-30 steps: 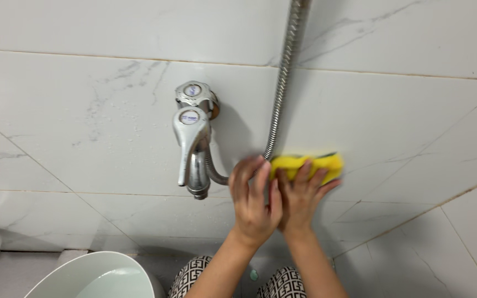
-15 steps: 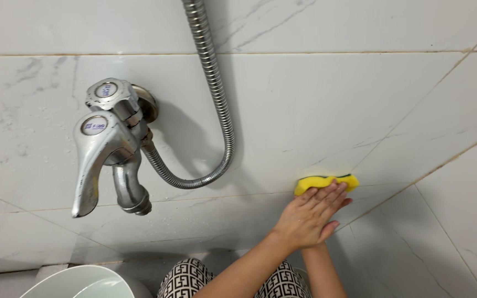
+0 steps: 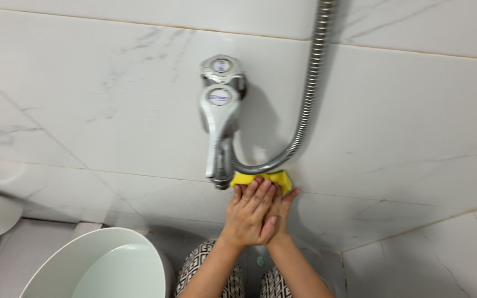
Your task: The person scrubs white marble-patterned bathroom wall tiles using a yellow sponge with a green scouring side. They repeatedly dip the sponge into a small white bowl of water and wipe the tiles around a shower faucet and along the grout lines.
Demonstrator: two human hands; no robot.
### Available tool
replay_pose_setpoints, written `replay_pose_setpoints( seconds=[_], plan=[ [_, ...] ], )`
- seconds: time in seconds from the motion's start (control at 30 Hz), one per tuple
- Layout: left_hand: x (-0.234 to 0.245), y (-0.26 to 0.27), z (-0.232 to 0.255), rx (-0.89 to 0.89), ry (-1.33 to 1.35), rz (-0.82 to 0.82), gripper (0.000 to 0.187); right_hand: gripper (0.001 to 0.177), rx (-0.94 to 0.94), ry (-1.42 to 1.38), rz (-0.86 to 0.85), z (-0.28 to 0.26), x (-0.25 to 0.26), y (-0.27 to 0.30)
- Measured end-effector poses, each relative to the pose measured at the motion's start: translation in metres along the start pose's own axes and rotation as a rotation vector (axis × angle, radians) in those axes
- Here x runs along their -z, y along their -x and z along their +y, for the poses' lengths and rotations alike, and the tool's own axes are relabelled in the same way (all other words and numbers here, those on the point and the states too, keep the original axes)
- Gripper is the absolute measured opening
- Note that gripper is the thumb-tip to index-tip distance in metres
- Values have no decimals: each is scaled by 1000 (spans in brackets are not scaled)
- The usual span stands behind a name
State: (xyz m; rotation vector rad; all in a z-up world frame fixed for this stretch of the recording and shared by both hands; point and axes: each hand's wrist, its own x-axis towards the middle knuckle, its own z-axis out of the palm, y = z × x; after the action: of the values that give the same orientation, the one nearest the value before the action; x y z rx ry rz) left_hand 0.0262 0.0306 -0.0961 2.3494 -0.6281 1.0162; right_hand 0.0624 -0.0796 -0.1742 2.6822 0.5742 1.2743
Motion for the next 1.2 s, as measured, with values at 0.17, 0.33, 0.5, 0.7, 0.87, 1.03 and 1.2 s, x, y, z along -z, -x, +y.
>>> replay_pose_setpoints(
  seconds=[0.17, 0.33, 0.5, 0.7, 0.87, 1.03, 1.2],
  plan=[
    [63, -31, -19, 54, -9, 53, 60, 79, -98, -152, -27, -32, -9, -54],
    [101, -60, -44, -3, 12, 122, 58, 79, -46, 251, 170, -54, 12, -112],
    [93, -33, -51, -49, 53, 92, 52, 69, -53, 329, -48, -60, 46, -110],
    [85, -15, -43, 67, 65, 182, 66, 61, -42, -268, 101, -63, 56, -100],
    [113, -50, -37, 130, -40, 244, 68, 62, -182, -420, 78, -43, 56, -132],
    [143, -82, -38, 122, -66, 244, 69, 64, -253, -596, 38, -41, 58, -164],
    [143, -90, -24, 181, 19, 304, 69, 66, -236, -636, 5, -38, 69, -165]
  ],
)
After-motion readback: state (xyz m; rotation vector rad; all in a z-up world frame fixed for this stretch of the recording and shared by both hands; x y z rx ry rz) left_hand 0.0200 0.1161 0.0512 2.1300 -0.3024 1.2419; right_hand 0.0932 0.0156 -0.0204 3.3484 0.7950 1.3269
